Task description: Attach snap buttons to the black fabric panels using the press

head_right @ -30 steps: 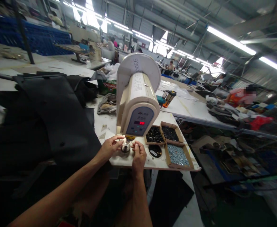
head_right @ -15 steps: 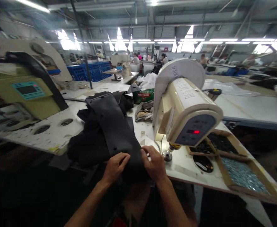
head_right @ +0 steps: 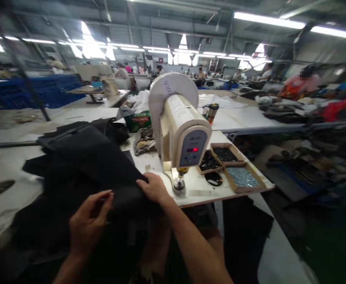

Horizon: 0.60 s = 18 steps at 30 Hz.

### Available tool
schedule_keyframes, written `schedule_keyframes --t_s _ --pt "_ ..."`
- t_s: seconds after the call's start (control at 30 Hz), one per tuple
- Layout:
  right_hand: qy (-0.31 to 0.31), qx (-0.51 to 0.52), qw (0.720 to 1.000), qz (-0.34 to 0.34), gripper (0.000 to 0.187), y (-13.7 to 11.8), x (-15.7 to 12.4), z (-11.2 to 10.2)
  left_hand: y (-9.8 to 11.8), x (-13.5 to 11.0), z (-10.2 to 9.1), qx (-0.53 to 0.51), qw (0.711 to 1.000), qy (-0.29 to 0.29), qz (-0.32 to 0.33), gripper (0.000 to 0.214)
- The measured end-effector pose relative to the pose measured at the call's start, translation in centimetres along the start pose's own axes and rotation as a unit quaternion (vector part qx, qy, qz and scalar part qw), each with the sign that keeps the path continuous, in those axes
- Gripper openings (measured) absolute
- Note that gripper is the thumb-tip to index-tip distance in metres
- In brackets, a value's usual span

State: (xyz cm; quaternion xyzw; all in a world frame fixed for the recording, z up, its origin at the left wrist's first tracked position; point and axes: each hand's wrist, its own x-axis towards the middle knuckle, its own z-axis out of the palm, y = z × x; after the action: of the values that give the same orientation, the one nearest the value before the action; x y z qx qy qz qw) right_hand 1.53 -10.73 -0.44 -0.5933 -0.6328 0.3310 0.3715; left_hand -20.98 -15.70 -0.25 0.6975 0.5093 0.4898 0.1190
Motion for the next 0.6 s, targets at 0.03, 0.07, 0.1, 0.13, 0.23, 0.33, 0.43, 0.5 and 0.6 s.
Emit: schedule_keyframes --t_s 0.03,0.07,0.1,0.13,0.23,0.33,0.43,0.5,0.6 --pt "0.008 0.007 1.0 -0.006 0.022 -0.2 -1.0 -0.8 0.4 1.3 -0.3 0.016 1.0 0.014 0.006 0.027" --pt "0.012 0.017 1.0 -0.008 0.024 -0.4 -2.0 -1.6 0.8 2.6 -0.3 0.026 0.999 0.011 0.015 0.031" --pt "0.012 0.03 0.999 -0.008 0.025 -0.5 -3.0 -2.4 1.0 4.1 -0.1 0.027 0.999 -0.02 0.028 0.035" --pt "0.011 0.043 0.999 -0.005 0.026 -0.4 -4.1 -3.2 1.2 5.4 0.4 0.015 0.997 -0.059 0.054 0.039" --pt "0.005 0.073 0.997 0.01 0.025 0.4 -7.2 -5.8 2.1 8.8 3.2 -0.035 0.958 -0.232 0.167 0.054" --pt "-0.009 0.078 0.996 0.029 0.026 2.1 -9.3 -8.5 3.6 10.4 7.1 -0.084 0.885 -0.389 0.241 0.071" --pt "-0.037 0.082 0.994 0.063 0.029 3.9 -10.1 -10.7 5.3 10.8 11.0 -0.13 0.829 -0.484 0.248 0.072" --pt "-0.045 0.051 0.995 0.076 0.029 5.0 -10.4 -11.8 6.1 10.6 13.2 -0.13 0.8 -0.542 0.222 0.057" --pt "-0.04 -0.029 0.996 0.077 0.023 6.2 -10.4 -13.0 6.6 10.1 15.8 -0.148 0.762 -0.612 0.151 0.03"
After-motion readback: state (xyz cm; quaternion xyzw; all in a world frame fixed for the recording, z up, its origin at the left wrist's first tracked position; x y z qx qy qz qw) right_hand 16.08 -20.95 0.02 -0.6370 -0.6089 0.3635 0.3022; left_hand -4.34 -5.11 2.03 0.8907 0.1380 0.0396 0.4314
